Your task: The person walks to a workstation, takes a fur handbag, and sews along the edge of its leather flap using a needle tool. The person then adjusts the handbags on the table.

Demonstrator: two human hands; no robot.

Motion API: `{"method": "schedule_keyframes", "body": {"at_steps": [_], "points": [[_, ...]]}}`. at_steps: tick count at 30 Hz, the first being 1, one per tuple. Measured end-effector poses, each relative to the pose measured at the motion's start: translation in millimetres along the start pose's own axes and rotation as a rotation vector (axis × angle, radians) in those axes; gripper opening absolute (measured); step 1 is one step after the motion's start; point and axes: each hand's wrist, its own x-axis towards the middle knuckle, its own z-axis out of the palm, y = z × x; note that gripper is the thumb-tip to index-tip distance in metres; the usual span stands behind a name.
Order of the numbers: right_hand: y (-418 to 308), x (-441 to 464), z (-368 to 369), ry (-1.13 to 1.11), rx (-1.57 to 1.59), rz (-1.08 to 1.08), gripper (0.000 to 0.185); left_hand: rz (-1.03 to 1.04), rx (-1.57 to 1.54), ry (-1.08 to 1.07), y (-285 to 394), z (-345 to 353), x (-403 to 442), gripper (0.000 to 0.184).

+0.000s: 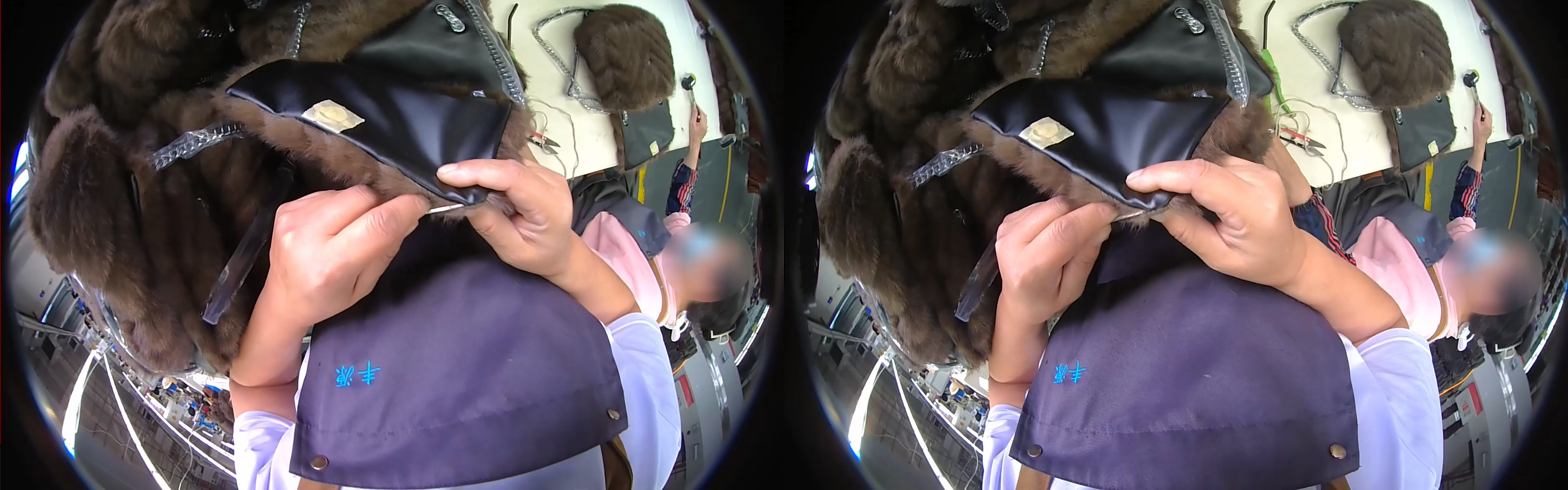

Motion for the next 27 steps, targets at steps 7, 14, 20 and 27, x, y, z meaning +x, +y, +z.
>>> {"method": "schedule_keyframes", "body": {"at_steps": [7, 14, 20, 27], "points": [[-1, 2, -3, -0.049, -0.059, -0.053, 0.031, -0.216, 0.216, 0.088, 19, -4, -8, 0.03], [0, 4, 0, -0.012, -0.074, -0.106, 0.032, -0.164, 0.253, 0.025, 25, -2, -4, 0.033], [1, 2, -6, -0.051, -0.124, -0.092, 0.029, -0.14, 0.292, 0.046, 24, 0, -2, 0.033], [1, 2, -3, -0.041, -0.149, -0.104, 0.031, -0.12, 0.379, 0.011, 26, -2, -6, 0.034]]}}
